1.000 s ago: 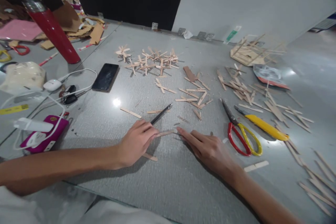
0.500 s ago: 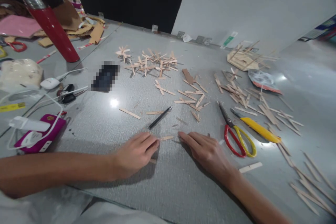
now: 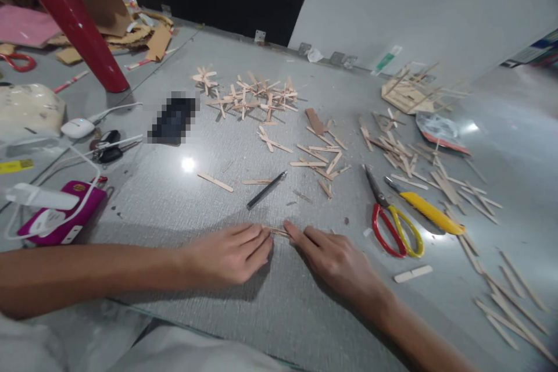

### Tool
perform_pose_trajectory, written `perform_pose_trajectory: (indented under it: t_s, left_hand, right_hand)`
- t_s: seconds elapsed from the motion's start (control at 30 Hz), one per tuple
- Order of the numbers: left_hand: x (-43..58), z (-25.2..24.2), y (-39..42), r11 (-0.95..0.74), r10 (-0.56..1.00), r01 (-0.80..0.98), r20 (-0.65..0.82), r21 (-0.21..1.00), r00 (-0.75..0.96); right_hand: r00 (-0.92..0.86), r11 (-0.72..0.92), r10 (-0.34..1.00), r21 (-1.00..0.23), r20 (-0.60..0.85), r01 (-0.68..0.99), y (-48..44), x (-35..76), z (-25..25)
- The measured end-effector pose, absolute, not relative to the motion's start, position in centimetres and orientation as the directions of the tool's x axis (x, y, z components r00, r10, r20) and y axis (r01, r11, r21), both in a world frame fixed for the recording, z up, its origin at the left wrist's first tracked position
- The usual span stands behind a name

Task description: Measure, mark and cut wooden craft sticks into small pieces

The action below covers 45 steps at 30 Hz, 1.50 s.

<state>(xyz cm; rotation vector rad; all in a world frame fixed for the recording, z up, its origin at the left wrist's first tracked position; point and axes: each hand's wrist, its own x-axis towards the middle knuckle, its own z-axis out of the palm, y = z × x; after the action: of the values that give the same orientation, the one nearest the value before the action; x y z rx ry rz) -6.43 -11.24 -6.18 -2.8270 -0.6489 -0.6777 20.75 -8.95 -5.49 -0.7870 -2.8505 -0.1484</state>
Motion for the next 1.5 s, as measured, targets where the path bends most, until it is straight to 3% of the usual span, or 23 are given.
perform_pose_trajectory:
  t_s: [0.3,0.5,1.0,1.5]
  left_hand:
    - [-6.9,-6.6,-11.4,-0.892,0.398,0.452,0.417,-0.033,0.817]
    - [-6.8,-6.7,-11.4,-0.876,0.375,0.468,0.445,-0.119,0.814]
    - [-6.9,-6.5,-11.2,-0.884,0.364,0.449,0.412,-0.13,0.835]
    - [-6.3,-6.3,-11.3,-0.856,0.348,0.474,0.447,-0.208,0.824]
  right_hand:
    - [-0.816,0.832,0.522,0.062,0.249,0.551,-8.9,20.6,-5.6]
    - [-0.818,0.827,0.519,0.094,0.249,0.554,-9.2,20.2,-5.3]
    - [-0.813,0.822,0.519,0.106,0.265,0.56,-9.4,20.0,-5.1]
    - [-0.768,0.741,0.638,0.225,0.059,0.633,-10.7,18.6,-3.5]
